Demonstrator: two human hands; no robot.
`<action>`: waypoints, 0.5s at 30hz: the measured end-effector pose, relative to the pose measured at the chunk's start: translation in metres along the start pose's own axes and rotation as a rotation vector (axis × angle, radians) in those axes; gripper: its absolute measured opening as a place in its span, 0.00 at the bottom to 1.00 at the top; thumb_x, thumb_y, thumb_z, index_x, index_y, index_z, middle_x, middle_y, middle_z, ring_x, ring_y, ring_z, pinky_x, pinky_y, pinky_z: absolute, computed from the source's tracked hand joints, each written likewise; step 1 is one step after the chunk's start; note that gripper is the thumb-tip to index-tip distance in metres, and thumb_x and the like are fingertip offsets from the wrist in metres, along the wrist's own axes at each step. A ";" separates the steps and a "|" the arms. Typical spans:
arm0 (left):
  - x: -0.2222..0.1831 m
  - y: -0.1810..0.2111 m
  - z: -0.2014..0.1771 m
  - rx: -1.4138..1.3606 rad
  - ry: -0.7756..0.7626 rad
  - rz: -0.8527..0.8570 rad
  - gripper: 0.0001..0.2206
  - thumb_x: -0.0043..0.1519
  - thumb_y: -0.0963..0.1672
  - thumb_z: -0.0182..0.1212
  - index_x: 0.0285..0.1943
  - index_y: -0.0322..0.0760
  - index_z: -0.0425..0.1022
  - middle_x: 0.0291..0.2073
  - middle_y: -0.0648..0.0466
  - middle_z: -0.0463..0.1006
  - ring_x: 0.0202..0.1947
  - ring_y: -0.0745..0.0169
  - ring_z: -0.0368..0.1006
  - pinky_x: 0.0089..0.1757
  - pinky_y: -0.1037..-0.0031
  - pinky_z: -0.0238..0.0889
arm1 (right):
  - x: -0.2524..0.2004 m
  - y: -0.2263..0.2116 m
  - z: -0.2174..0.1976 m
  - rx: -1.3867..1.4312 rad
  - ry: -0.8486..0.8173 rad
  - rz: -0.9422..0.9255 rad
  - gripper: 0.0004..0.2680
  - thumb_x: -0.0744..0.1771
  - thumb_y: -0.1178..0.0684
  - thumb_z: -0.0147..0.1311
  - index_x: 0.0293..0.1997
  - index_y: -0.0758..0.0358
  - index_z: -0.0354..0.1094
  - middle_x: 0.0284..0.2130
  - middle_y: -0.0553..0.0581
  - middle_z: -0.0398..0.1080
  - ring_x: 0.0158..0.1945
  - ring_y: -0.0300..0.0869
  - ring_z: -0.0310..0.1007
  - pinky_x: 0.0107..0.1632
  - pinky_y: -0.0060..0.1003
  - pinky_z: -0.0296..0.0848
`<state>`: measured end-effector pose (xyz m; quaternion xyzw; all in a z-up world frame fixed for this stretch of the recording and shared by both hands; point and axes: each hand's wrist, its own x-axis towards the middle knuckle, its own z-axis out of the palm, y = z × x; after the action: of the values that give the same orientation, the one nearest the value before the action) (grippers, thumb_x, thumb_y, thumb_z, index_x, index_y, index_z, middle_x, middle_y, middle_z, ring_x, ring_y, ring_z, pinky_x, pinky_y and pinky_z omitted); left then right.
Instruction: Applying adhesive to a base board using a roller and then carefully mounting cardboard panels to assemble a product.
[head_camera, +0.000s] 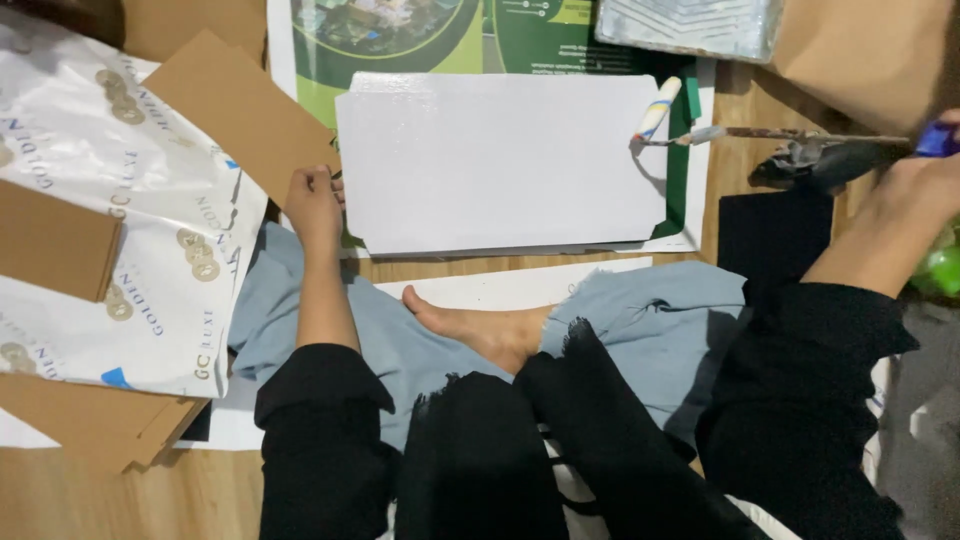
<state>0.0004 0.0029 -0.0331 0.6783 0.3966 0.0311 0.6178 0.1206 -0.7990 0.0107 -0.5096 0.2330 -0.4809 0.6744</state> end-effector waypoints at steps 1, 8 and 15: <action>0.000 0.002 0.000 0.021 0.015 -0.002 0.08 0.60 0.46 0.47 0.34 0.40 0.69 0.26 0.55 0.74 0.21 0.72 0.68 0.24 0.82 0.64 | -0.033 -0.009 0.022 0.119 -0.091 0.038 0.05 0.55 0.62 0.52 0.14 0.64 0.61 0.15 0.58 0.61 0.23 0.45 0.59 0.32 0.41 0.64; -0.015 0.029 0.001 -0.111 0.009 -0.181 0.09 0.57 0.46 0.44 0.34 0.38 0.69 0.24 0.55 0.71 0.20 0.70 0.66 0.21 0.81 0.60 | -0.307 -0.100 0.210 0.280 -0.295 0.311 0.07 0.63 0.62 0.52 0.24 0.61 0.61 0.14 0.50 0.58 0.15 0.37 0.54 0.23 0.34 0.58; -0.028 0.053 -0.002 -0.156 0.047 -0.316 0.23 0.56 0.53 0.35 0.44 0.34 0.71 0.33 0.45 0.77 0.29 0.58 0.72 0.32 0.75 0.66 | -0.475 -0.099 0.317 0.419 -0.458 0.409 0.07 0.59 0.68 0.50 0.19 0.64 0.61 0.08 0.51 0.57 0.10 0.38 0.57 0.15 0.35 0.63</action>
<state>0.0070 -0.0072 0.0255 0.5567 0.5089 -0.0197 0.6563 0.1308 -0.2328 0.1352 -0.3976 0.0696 -0.2472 0.8809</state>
